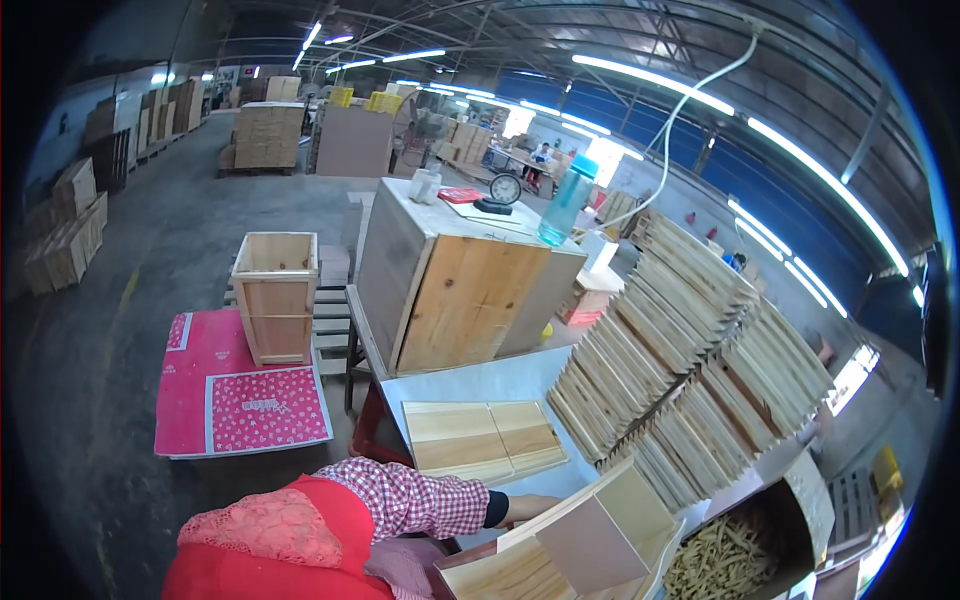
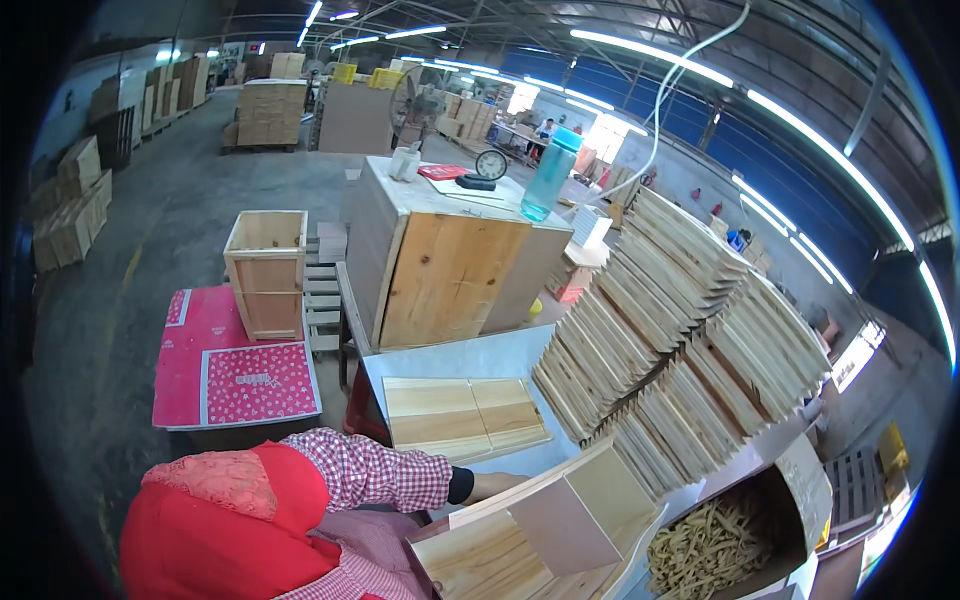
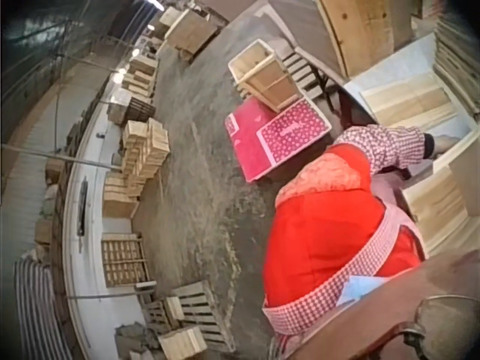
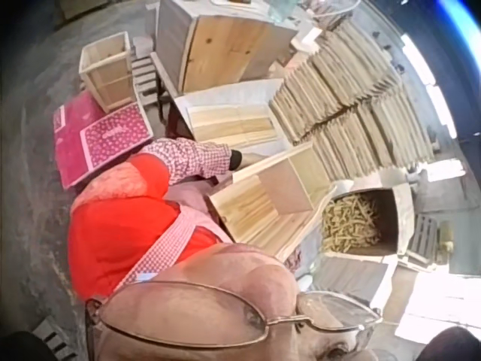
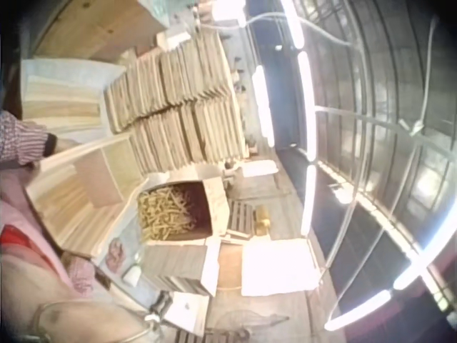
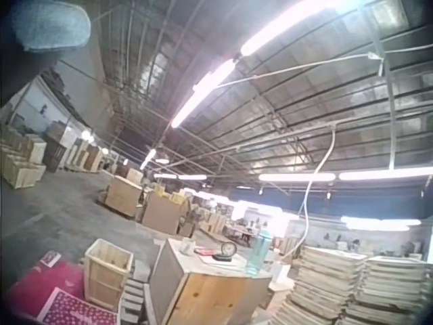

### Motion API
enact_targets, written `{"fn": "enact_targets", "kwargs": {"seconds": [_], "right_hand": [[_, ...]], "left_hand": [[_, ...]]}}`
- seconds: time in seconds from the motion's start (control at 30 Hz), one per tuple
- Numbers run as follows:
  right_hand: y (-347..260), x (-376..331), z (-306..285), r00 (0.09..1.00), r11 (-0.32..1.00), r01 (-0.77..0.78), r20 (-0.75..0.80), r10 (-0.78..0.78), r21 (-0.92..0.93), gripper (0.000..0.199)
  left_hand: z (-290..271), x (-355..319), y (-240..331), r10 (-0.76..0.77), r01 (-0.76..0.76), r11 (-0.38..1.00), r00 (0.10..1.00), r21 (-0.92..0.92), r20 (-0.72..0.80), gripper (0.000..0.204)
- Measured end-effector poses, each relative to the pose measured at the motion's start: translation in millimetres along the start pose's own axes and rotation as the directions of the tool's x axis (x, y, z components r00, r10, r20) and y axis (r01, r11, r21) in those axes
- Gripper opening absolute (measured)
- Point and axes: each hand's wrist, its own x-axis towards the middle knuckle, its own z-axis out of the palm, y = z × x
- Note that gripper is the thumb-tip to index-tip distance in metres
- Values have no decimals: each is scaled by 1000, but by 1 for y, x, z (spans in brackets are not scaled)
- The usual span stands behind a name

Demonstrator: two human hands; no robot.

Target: The person assembles a wooden box by applying glue to wooden panels from a bottle, fitting the panels together around a base, securing the structure with rubber bands, and wiping the edges with a cloth.

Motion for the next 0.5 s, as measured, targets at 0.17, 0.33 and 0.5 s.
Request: {"fn": "enact_targets", "kwargs": {"seconds": [0.17,0.33,0.5], "right_hand": [[4,-18,23,962,959,172,-171,-213,-225,47],[29,-23,51,869,861,244,-293,-398,-447,48],[43,-39,76,704,689,293,-337,-625,-663,50]], "left_hand": [[23,-29,40,-54,55,998,998,21,-28,60],[6,-20,25,-19,42,990,986,134,-166,63],[-7,-125,42,571,-424,819,667,385,-479,27]]}}
